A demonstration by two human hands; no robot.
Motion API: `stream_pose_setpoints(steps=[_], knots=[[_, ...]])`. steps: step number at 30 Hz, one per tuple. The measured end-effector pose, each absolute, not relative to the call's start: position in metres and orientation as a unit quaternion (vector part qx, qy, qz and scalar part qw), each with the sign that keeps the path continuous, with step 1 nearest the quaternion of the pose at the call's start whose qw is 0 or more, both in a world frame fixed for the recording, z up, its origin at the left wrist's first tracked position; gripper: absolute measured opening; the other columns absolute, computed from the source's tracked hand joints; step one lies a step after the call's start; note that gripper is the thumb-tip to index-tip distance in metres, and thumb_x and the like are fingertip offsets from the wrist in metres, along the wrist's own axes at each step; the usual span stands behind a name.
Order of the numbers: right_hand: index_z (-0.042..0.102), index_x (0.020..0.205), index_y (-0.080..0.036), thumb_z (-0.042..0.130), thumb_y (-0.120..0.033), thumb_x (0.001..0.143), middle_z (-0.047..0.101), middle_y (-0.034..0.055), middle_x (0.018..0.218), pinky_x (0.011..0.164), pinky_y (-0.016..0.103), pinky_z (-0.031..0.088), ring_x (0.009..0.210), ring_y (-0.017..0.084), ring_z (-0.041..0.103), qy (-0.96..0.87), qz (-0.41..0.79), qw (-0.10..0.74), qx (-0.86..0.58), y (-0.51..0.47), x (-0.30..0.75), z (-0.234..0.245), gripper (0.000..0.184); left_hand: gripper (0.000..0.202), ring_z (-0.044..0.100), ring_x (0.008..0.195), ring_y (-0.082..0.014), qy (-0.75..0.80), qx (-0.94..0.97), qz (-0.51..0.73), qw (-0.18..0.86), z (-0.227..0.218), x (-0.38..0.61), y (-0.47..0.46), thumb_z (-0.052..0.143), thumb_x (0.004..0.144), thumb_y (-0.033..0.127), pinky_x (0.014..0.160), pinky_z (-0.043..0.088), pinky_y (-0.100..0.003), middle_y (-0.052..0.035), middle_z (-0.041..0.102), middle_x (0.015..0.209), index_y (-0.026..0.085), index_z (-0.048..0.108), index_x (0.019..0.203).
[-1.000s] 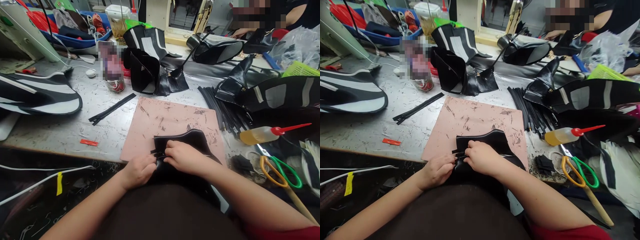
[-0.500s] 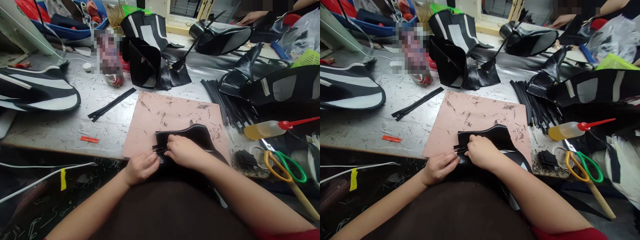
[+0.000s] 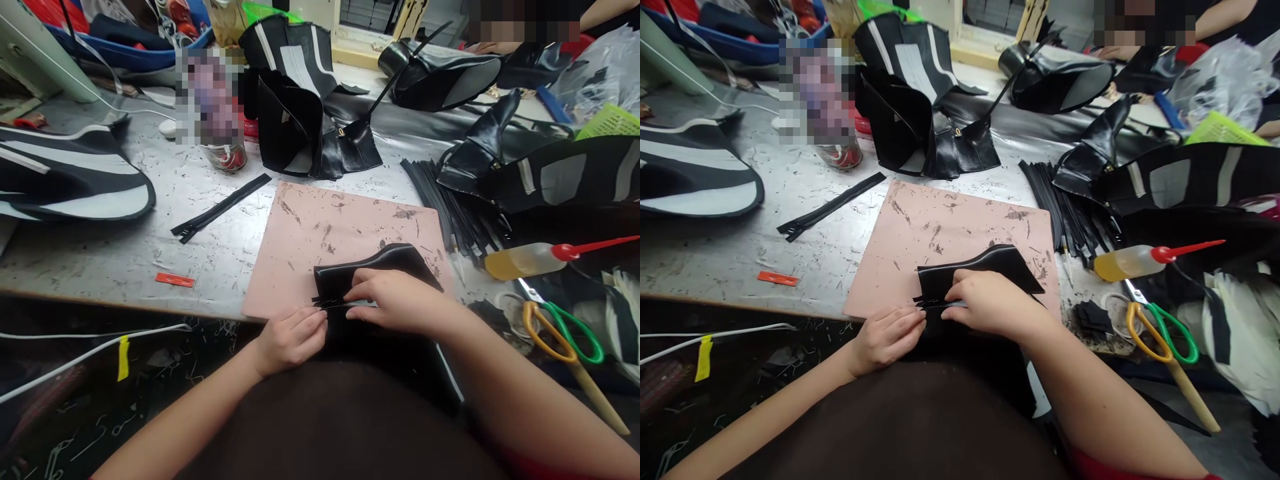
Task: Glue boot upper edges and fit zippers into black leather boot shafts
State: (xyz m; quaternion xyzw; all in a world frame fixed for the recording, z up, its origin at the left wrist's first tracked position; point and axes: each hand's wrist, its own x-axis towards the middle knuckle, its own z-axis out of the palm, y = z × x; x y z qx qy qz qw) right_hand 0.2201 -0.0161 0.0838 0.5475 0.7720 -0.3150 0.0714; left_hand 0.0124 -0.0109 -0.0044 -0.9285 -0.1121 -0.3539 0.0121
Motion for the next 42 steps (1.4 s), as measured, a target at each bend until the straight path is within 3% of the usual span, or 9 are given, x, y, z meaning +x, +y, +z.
stream_pose_setpoints(steps=[5,11,21,35,42], knots=[[0.063,0.077,-0.02,0.055,-0.035,0.079,0.057,0.0024,0.089,0.064,0.024,0.041,0.074,0.015,0.056,0.759,-0.327,0.067,0.56,-0.016,0.223,0.077,0.017,0.011,0.064,0.079,-0.016,-0.103,-0.932,-0.348,0.012,-0.008,0.01,-0.01,0.055,0.076,0.006,0.066,0.051,-0.026,-0.0064,0.067,0.085,0.016,0.059,0.079],[0.063,0.08,-0.02,0.054,-0.032,0.081,0.054,0.0042,0.09,0.065,0.025,0.041,0.075,0.016,0.056,0.772,-0.284,0.112,0.557,-0.013,0.214,0.071,0.015,0.009,0.064,0.079,-0.0176,-0.088,-0.938,-0.332,0.04,-0.006,0.005,-0.009,0.059,0.073,0.006,0.064,0.05,-0.026,-0.0066,0.068,0.084,0.014,0.06,0.077],[0.063,0.08,-0.019,0.054,-0.032,0.081,0.053,0.0041,0.089,0.066,0.023,0.041,0.075,0.015,0.055,0.774,-0.31,0.103,0.542,-0.008,0.219,0.069,0.016,0.017,0.062,0.083,-0.0187,-0.194,-0.946,-0.26,0.011,-0.008,0.01,-0.018,0.046,0.077,0.009,0.064,0.047,-0.029,-0.01,0.06,0.114,0.022,0.056,0.081],[0.061,0.074,-0.019,0.055,-0.031,0.079,0.054,0.0029,0.087,0.061,0.021,0.039,0.07,0.013,0.053,0.768,-0.335,0.089,0.538,-0.002,0.223,0.071,0.014,0.011,0.062,0.077,-0.0175,-0.16,-0.929,-0.327,0.064,0.001,0.015,-0.017,0.05,0.078,0.006,0.062,0.045,-0.027,-0.0096,0.067,0.085,0.014,0.057,0.082],[0.06,0.072,-0.019,0.056,-0.031,0.079,0.054,0.0017,0.086,0.062,0.021,0.04,0.07,0.012,0.054,0.765,-0.345,0.078,0.538,-0.002,0.226,0.071,0.015,0.012,0.062,0.073,-0.0143,-0.153,-0.935,-0.311,0.074,0.004,0.016,-0.018,0.048,0.079,0.006,0.06,0.047,-0.025,-0.0113,0.067,0.088,0.014,0.056,0.078]])
